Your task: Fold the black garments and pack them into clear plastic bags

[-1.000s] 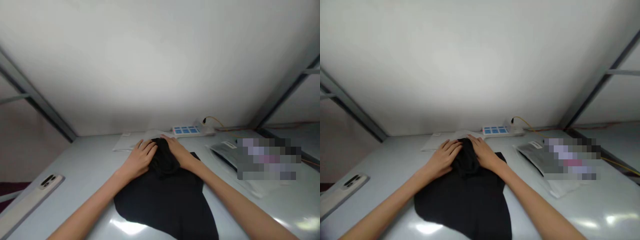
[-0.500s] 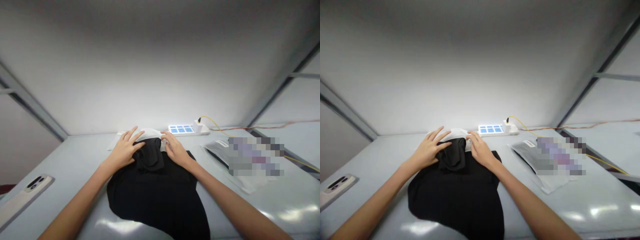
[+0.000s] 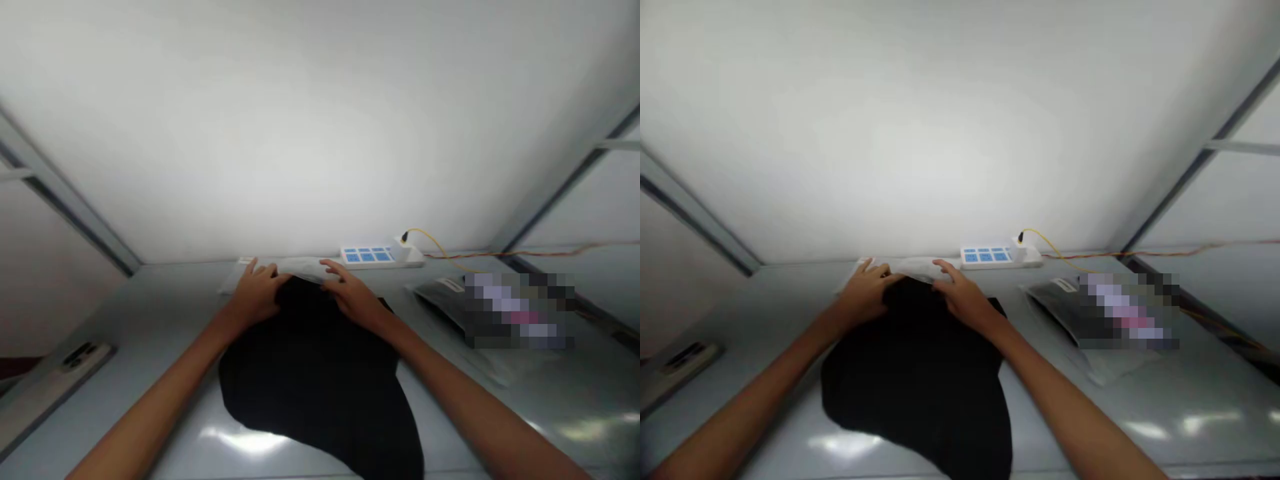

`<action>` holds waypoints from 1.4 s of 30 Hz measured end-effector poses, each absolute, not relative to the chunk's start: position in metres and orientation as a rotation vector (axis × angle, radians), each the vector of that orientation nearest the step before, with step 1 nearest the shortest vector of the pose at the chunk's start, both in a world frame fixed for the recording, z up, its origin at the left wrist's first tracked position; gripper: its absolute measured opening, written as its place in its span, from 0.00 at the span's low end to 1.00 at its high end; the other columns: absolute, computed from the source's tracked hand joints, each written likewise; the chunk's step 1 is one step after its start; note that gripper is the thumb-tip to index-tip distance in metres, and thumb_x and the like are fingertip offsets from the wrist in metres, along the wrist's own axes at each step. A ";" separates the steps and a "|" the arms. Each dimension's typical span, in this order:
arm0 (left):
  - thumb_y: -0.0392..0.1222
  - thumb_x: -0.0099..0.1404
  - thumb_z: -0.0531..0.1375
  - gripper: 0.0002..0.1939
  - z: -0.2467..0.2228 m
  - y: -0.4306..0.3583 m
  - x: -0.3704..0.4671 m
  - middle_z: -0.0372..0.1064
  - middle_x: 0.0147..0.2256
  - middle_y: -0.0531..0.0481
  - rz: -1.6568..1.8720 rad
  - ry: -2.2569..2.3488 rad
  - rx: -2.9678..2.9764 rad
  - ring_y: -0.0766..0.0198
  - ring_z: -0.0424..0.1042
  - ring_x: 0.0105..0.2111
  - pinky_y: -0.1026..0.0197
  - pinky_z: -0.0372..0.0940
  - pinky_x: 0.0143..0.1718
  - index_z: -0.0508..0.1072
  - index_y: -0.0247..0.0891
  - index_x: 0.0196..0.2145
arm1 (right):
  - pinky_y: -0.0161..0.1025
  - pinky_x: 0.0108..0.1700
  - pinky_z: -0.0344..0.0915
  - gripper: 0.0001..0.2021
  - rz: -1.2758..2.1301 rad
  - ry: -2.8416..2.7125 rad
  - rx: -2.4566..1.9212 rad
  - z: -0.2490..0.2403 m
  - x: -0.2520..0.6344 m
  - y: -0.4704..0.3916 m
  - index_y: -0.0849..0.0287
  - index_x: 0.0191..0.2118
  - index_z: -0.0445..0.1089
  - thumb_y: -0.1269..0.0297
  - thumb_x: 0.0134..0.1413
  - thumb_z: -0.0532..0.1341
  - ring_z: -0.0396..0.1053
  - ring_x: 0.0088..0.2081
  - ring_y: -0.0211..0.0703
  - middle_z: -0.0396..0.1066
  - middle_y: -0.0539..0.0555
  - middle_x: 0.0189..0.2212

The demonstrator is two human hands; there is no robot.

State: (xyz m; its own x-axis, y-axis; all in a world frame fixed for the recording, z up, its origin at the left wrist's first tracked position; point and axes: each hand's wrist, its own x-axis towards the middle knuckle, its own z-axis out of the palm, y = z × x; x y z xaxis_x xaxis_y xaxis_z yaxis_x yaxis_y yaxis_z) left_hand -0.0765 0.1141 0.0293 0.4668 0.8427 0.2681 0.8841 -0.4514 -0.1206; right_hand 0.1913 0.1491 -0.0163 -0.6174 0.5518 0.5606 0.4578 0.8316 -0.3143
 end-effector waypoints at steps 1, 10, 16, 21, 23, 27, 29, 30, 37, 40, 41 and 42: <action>0.38 0.60 0.63 0.23 0.028 0.115 -0.074 0.73 0.39 0.43 -0.290 -1.508 -2.468 0.47 0.73 0.44 0.37 0.57 0.62 0.75 0.40 0.55 | 0.55 0.60 0.67 0.21 0.132 -2.331 -0.761 -0.016 0.192 0.149 0.57 0.47 0.74 0.83 0.56 0.52 0.65 0.62 0.54 0.55 0.62 0.68; 0.40 0.54 0.69 0.43 0.014 0.102 -0.057 0.44 0.71 0.31 -0.434 -1.186 -2.590 0.32 0.41 0.71 0.35 0.52 0.66 0.61 0.34 0.66 | 0.54 0.58 0.70 0.21 0.205 -2.111 -0.798 -0.022 0.189 0.149 0.56 0.62 0.60 0.74 0.66 0.49 0.70 0.58 0.52 0.69 0.64 0.57; 0.31 0.60 0.63 0.28 0.005 0.116 -0.059 0.50 0.70 0.33 -0.464 -1.362 -2.531 0.46 0.68 0.61 0.47 0.71 0.55 0.67 0.36 0.58 | 0.54 0.66 0.62 0.25 0.233 -2.112 -0.740 -0.023 0.185 0.150 0.54 0.63 0.61 0.76 0.61 0.51 0.64 0.64 0.49 0.67 0.60 0.60; 0.31 0.62 0.62 0.19 0.006 0.115 -0.046 0.48 0.71 0.31 -0.378 -1.519 -2.349 0.43 0.75 0.51 0.46 0.75 0.44 0.73 0.32 0.52 | 0.54 0.65 0.63 0.28 0.288 -1.990 -0.720 -0.017 0.179 0.144 0.52 0.60 0.64 0.79 0.56 0.52 0.61 0.65 0.47 0.65 0.59 0.62; 0.30 0.62 0.62 0.14 0.009 0.114 -0.037 0.52 0.70 0.34 -0.303 -1.527 -2.312 0.42 0.74 0.51 0.44 0.73 0.45 0.77 0.33 0.46 | 0.56 0.64 0.63 0.27 0.319 -1.933 -0.726 -0.016 0.176 0.140 0.52 0.58 0.66 0.79 0.54 0.53 0.61 0.65 0.49 0.64 0.58 0.62; 0.33 0.61 0.65 0.07 0.010 0.120 -0.024 0.62 0.63 0.30 -0.286 -1.614 -2.234 0.38 0.73 0.47 0.42 0.72 0.40 0.78 0.32 0.38 | 0.55 0.65 0.62 0.25 0.339 -1.983 -0.667 -0.014 0.172 0.133 0.52 0.56 0.67 0.79 0.56 0.51 0.64 0.63 0.48 0.61 0.60 0.64; 0.36 0.61 0.66 0.07 0.007 0.124 -0.021 0.69 0.54 0.28 -0.303 -1.659 -2.205 0.39 0.74 0.43 0.43 0.72 0.37 0.78 0.32 0.38 | 0.54 0.65 0.62 0.26 0.339 -2.013 -0.672 -0.013 0.171 0.131 0.52 0.56 0.67 0.80 0.57 0.50 0.64 0.63 0.48 0.59 0.60 0.65; 0.37 0.62 0.66 0.07 0.005 0.126 -0.020 0.72 0.49 0.29 -0.313 -1.664 -2.206 0.39 0.74 0.42 0.44 0.72 0.36 0.78 0.33 0.38 | 0.54 0.65 0.62 0.26 0.337 -2.008 -0.698 -0.013 0.171 0.131 0.51 0.57 0.67 0.80 0.57 0.50 0.63 0.64 0.48 0.58 0.60 0.66; 0.39 0.61 0.67 0.26 0.005 0.128 -0.041 0.60 0.65 0.38 -0.343 -1.276 -2.540 0.44 0.67 0.57 0.41 0.65 0.57 0.71 0.39 0.57 | 0.57 0.68 0.58 0.30 0.267 -2.019 -0.917 -0.023 0.173 0.138 0.54 0.61 0.66 0.79 0.53 0.53 0.60 0.65 0.52 0.62 0.61 0.63; 0.46 0.67 0.64 0.29 0.003 0.127 -0.064 0.58 0.67 0.40 -0.557 -1.114 -2.729 0.46 0.64 0.60 0.41 0.61 0.61 0.65 0.43 0.63 | 0.57 0.66 0.60 0.27 0.263 -2.063 -0.971 -0.025 0.177 0.141 0.57 0.60 0.68 0.78 0.55 0.53 0.64 0.62 0.52 0.68 0.62 0.59; 0.47 0.69 0.61 0.28 0.001 0.127 -0.071 0.58 0.67 0.40 -0.670 -1.102 -2.758 0.47 0.63 0.61 0.41 0.60 0.62 0.63 0.44 0.64 | 0.57 0.66 0.60 0.26 0.262 -2.077 -0.966 -0.025 0.179 0.142 0.57 0.60 0.69 0.77 0.56 0.53 0.64 0.62 0.53 0.68 0.62 0.59; 0.47 0.71 0.59 0.26 -0.001 0.127 -0.076 0.59 0.66 0.39 -0.784 -1.127 -2.760 0.49 0.63 0.62 0.41 0.61 0.62 0.62 0.44 0.65 | 0.58 0.66 0.60 0.25 0.262 -2.091 -0.954 -0.025 0.180 0.141 0.57 0.60 0.69 0.75 0.58 0.54 0.64 0.62 0.53 0.67 0.63 0.60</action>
State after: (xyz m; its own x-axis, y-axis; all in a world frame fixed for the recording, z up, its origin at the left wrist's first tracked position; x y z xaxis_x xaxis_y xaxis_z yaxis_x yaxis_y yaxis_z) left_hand -0.0764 0.1275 -0.0010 0.6035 0.6394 0.4764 0.6693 -0.7310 0.1331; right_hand 0.1803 0.1410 -0.0246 -0.3913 0.7083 0.5875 0.5414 0.6934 -0.4755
